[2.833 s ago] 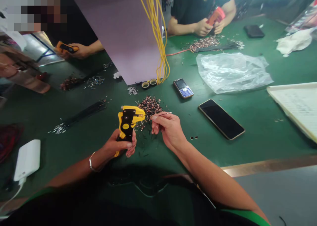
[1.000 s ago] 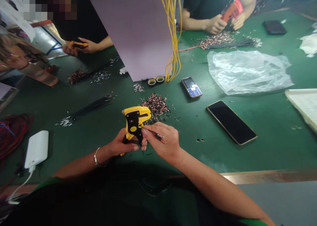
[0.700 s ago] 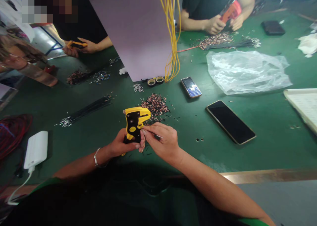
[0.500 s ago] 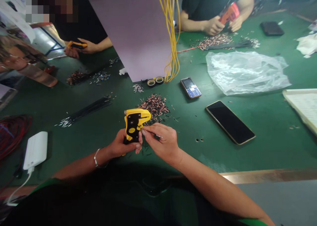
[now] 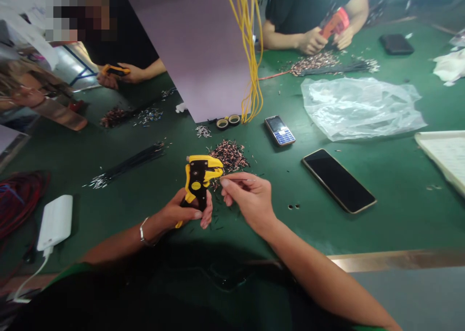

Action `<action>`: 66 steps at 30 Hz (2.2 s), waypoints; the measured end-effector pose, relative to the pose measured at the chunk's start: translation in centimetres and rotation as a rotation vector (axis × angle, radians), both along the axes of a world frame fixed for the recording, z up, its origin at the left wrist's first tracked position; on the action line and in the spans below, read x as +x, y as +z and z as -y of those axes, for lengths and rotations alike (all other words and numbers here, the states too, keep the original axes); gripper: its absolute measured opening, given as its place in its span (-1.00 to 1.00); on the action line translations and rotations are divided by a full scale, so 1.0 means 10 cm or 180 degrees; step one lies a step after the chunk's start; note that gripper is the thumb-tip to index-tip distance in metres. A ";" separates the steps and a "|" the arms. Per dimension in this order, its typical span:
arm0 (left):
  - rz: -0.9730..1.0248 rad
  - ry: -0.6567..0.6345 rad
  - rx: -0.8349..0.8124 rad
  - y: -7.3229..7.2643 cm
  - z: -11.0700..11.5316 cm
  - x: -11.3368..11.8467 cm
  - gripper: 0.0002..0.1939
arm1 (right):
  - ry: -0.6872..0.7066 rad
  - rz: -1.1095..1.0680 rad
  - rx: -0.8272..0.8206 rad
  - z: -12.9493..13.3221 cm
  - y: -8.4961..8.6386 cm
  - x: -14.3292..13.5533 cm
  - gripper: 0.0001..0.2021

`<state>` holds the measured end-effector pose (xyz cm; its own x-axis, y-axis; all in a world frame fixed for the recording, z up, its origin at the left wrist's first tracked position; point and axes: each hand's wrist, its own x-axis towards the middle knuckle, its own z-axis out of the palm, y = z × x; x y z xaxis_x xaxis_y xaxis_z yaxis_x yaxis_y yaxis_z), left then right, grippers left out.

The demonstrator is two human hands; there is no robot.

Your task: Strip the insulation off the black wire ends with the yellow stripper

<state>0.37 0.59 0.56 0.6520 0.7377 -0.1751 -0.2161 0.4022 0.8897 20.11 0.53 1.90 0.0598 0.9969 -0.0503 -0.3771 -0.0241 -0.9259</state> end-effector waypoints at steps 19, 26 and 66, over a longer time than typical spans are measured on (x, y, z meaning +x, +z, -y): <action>0.0516 -0.0676 -0.0333 -0.08 -0.03 -0.02 -0.59 | 0.0112 -0.0509 -0.0165 -0.09 -0.01 0.08 -0.97; 0.0530 -0.0590 -0.0435 -0.02 -0.02 0.01 -0.62 | 0.0117 -0.0452 -0.0170 -0.11 0.03 0.10 -0.97; 0.0638 -0.0300 -0.0494 -0.10 -0.10 -0.06 -0.62 | -0.0295 0.0497 -0.0500 -0.38 -0.22 0.30 -0.87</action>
